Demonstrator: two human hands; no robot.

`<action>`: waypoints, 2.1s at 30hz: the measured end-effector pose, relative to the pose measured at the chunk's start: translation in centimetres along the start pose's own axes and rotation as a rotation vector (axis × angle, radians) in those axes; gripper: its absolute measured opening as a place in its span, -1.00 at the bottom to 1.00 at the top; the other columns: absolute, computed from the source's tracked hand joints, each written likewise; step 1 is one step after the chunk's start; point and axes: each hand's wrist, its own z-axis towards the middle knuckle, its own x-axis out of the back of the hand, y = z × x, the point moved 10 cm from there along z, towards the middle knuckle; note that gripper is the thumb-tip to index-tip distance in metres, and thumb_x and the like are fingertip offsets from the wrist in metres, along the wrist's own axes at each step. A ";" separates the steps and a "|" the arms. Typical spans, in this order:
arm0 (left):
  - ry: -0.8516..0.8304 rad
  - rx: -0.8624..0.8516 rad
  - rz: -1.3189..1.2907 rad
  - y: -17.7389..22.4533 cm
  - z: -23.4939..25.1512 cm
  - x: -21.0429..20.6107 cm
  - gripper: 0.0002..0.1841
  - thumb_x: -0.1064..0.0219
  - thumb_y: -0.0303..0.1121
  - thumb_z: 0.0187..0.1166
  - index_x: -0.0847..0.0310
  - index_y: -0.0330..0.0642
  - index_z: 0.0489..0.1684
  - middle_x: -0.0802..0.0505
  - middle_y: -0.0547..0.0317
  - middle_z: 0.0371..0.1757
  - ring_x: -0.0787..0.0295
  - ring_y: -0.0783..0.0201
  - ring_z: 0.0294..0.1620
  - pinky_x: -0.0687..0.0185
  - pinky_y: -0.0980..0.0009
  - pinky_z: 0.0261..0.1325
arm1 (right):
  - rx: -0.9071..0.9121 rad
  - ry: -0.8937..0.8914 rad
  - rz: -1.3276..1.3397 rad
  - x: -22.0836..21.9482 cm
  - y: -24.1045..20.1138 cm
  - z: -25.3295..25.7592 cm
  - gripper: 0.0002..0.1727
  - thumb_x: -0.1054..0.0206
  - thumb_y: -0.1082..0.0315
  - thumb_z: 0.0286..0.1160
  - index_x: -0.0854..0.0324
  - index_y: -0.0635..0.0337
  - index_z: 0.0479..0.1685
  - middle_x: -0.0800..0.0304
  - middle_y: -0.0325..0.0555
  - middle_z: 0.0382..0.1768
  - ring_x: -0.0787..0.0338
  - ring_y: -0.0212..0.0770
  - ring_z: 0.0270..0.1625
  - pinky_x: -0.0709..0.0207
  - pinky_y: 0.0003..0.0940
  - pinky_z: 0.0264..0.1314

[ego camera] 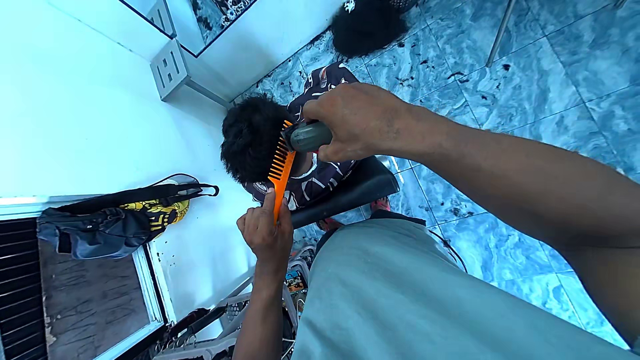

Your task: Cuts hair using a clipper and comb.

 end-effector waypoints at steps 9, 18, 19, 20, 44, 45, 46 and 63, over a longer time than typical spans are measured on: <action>0.019 -0.006 0.009 0.0 0.0 0.0 -0.67 -0.49 -0.29 0.52 -0.83 -0.18 0.21 -0.80 0.13 -0.47 -0.65 0.21 -0.42 -0.49 0.20 -0.06 | 0.021 -0.015 -0.052 0.0 -1.7 -0.3 -0.59 -0.54 0.05 0.21 -0.62 0.01 -0.01 -0.68 -0.08 -0.25 -0.77 0.06 -0.12 -0.59 0.11 -0.23; -0.333 0.061 -0.111 -1.1 -3.3 -3.8 -0.68 -0.43 -0.19 0.52 -0.87 -0.12 0.12 -0.92 0.17 -0.30 -0.81 0.24 -0.30 -0.61 0.10 -0.02 | -0.192 0.019 0.298 -4.0 7.5 -1.2 -0.49 -0.63 0.01 0.12 -0.71 -0.02 0.09 -0.82 -0.13 -0.19 -0.82 -0.05 -0.12 -0.68 0.15 -0.10; -0.294 0.061 -0.089 -0.7 -3.0 -3.4 -0.68 -0.44 -0.20 0.52 -0.87 -0.14 0.11 -0.91 0.15 -0.32 -0.80 0.24 -0.32 -0.60 0.13 -0.04 | -0.212 0.015 0.352 -4.7 8.5 -1.1 -0.47 -0.66 0.01 0.11 -0.72 -0.02 0.10 -0.83 -0.14 -0.17 -0.83 -0.07 -0.11 -0.69 0.14 -0.07; -0.255 0.064 -0.064 -0.4 -2.5 -3.0 -0.68 -0.45 -0.20 0.52 -0.86 -0.16 0.12 -0.90 0.14 -0.34 -0.78 0.25 -0.33 -0.59 0.15 -0.05 | -0.213 0.006 0.399 -5.2 8.8 -0.9 -0.47 -0.67 0.02 0.10 -0.73 -0.01 0.11 -0.84 -0.14 -0.16 -0.83 -0.08 -0.10 -0.70 0.15 -0.05; -0.418 0.008 0.006 0.8 -1.8 -3.3 -0.68 -0.37 -0.17 0.57 -0.87 -0.05 0.15 -0.94 0.19 -0.24 -0.83 0.22 -0.24 -0.59 0.05 0.02 | -0.041 -0.015 0.491 -4.8 7.2 0.4 -0.53 -0.69 0.14 0.11 -0.75 0.04 0.05 -0.84 -0.17 -0.22 -0.81 -0.20 -0.21 -0.72 -0.07 -0.08; -0.457 0.013 0.001 0.7 -2.2 -3.7 -0.68 -0.36 -0.16 0.56 -0.88 -0.03 0.13 -0.95 0.20 -0.23 -0.84 0.23 -0.23 -0.59 0.06 0.02 | -0.070 -0.024 0.457 -5.0 8.0 0.3 -0.53 -0.68 0.12 0.12 -0.75 0.04 0.06 -0.83 -0.15 -0.23 -0.81 -0.16 -0.21 -0.71 -0.01 -0.09; -0.448 0.023 -0.014 0.7 -2.2 -3.8 -0.68 -0.37 -0.16 0.55 -0.88 -0.06 0.13 -0.95 0.20 -0.25 -0.83 0.24 -0.25 -0.59 0.07 0.00 | -0.092 -0.031 0.425 -5.1 8.7 0.2 -0.53 -0.67 0.09 0.11 -0.75 0.03 0.05 -0.83 -0.15 -0.24 -0.81 -0.14 -0.20 -0.69 0.04 -0.08; -0.063 0.052 -0.025 1.2 1.2 -0.3 -0.67 -0.48 -0.25 0.51 -0.85 -0.22 0.14 -0.87 0.13 -0.40 -0.73 0.28 -0.37 -0.51 0.19 -0.02 | 0.023 -0.040 0.302 -0.5 4.6 1.8 -0.58 -0.65 0.09 0.17 -0.76 -0.01 0.03 -0.81 -0.20 -0.25 -0.79 -0.18 -0.21 -0.68 -0.03 -0.13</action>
